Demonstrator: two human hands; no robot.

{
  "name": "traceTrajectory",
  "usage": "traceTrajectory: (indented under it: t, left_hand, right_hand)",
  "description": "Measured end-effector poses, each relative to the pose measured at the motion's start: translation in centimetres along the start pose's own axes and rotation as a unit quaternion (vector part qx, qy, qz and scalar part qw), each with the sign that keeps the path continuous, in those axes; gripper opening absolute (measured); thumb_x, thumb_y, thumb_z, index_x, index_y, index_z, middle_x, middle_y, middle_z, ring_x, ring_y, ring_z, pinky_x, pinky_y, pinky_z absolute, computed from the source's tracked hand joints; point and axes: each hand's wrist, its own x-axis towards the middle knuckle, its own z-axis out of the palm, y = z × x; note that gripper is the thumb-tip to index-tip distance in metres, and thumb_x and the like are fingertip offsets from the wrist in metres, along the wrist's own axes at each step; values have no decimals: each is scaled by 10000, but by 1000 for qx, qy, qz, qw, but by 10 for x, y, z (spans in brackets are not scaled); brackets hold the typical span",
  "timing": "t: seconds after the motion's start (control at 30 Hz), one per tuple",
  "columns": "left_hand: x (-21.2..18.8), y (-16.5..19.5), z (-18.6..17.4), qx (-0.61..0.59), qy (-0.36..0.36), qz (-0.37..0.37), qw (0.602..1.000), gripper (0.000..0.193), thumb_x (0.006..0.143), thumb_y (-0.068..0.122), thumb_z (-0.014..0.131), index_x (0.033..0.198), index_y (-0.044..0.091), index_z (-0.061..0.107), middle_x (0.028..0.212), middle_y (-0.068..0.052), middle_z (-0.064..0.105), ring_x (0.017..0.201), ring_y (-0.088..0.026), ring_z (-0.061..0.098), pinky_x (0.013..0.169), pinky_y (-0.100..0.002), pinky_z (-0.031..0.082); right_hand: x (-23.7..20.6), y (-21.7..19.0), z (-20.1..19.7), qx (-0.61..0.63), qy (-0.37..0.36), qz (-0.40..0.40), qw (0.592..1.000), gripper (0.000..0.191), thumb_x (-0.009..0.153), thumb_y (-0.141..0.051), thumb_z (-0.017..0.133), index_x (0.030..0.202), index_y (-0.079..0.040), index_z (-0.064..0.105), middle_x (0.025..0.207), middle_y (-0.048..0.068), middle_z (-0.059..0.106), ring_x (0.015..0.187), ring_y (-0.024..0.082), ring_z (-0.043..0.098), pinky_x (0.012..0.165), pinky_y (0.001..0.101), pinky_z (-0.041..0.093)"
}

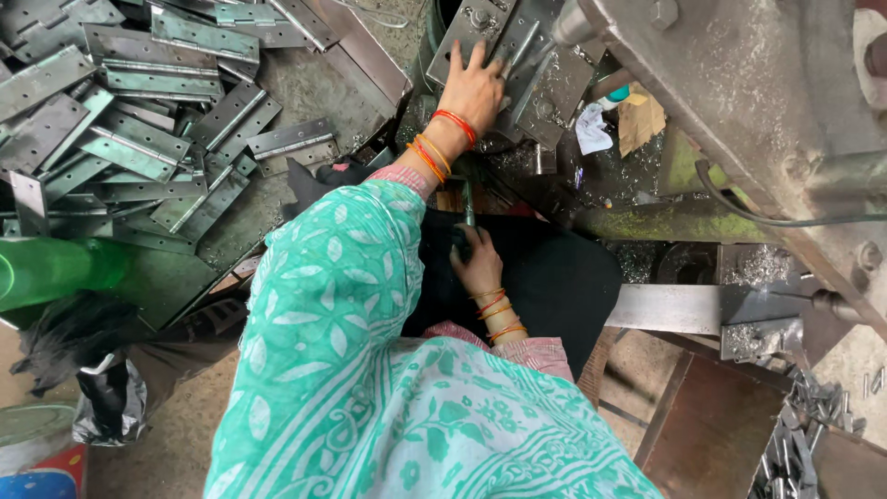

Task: The person operates a manual press machine to process metal hinge components. They pick up each hinge from a pile, place it into the machine, and activate the press with a lever. The processed hinges are then removed and placed back onto the pile.

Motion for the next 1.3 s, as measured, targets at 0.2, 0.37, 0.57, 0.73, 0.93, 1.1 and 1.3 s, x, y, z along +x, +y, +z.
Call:
traceTrajectory:
  t: [0.2,0.37,0.57,0.73,0.93,1.1,1.3]
  left_hand:
    - [-10,-8,8,32,69,12,997,281,900,207,599,1076,103,791,1438,-63,593,1392,-389,383,1106,-717,252]
    - [8,1,12,-4,27,5,1000,252,951,176,587,1076,95,790,1377,-61,626,1427,-387,381,1157,-703,252]
    - [29,6,12,-9,83,-6,996,242,912,171,592,1021,93,794,1388,-72,629,1415,-381,378,1143,-706,238]
    - [13,12,12,33,11,-9,999,318,995,213,547,1204,90,752,1472,-86,573,1477,-402,314,1159,-746,175]
    - [-7,21,10,58,-11,-41,997,569,1005,355,469,1517,109,508,1565,-46,463,1509,-404,161,1116,-811,82]
    - [17,16,8,50,-11,-60,997,541,1026,354,456,1516,133,519,1571,-29,462,1539,-396,111,1145,-795,52]
    - [30,15,13,48,-25,-54,997,460,1058,316,471,1452,118,603,1582,-51,484,1555,-398,116,1156,-791,41]
  right_hand:
    - [10,15,-9,-18,-56,-27,998,565,796,-293,779,1329,-207,611,1282,198,603,1053,465,652,827,514,569]
    - [41,5,-57,-97,-91,-18,991,597,894,-376,752,1421,-170,558,1273,156,637,1080,434,676,844,514,574]
    - [11,-4,-17,-68,-38,-8,997,588,824,-296,759,1373,-208,566,1320,193,576,992,473,656,774,554,561]
    - [-11,9,9,7,-34,12,999,511,825,-267,747,1314,-269,596,1282,151,619,1000,449,675,782,540,568]
    - [22,0,-45,-62,-83,-7,995,555,841,-300,771,1349,-170,590,1194,195,636,1040,460,653,817,533,563]
    - [42,-6,-64,-104,-84,-30,991,520,855,-313,769,1303,-102,614,1176,212,675,1054,439,661,832,521,558]
    - [11,6,-18,66,30,-22,997,465,842,-248,740,1283,-128,655,1197,167,710,1079,375,705,918,454,596]
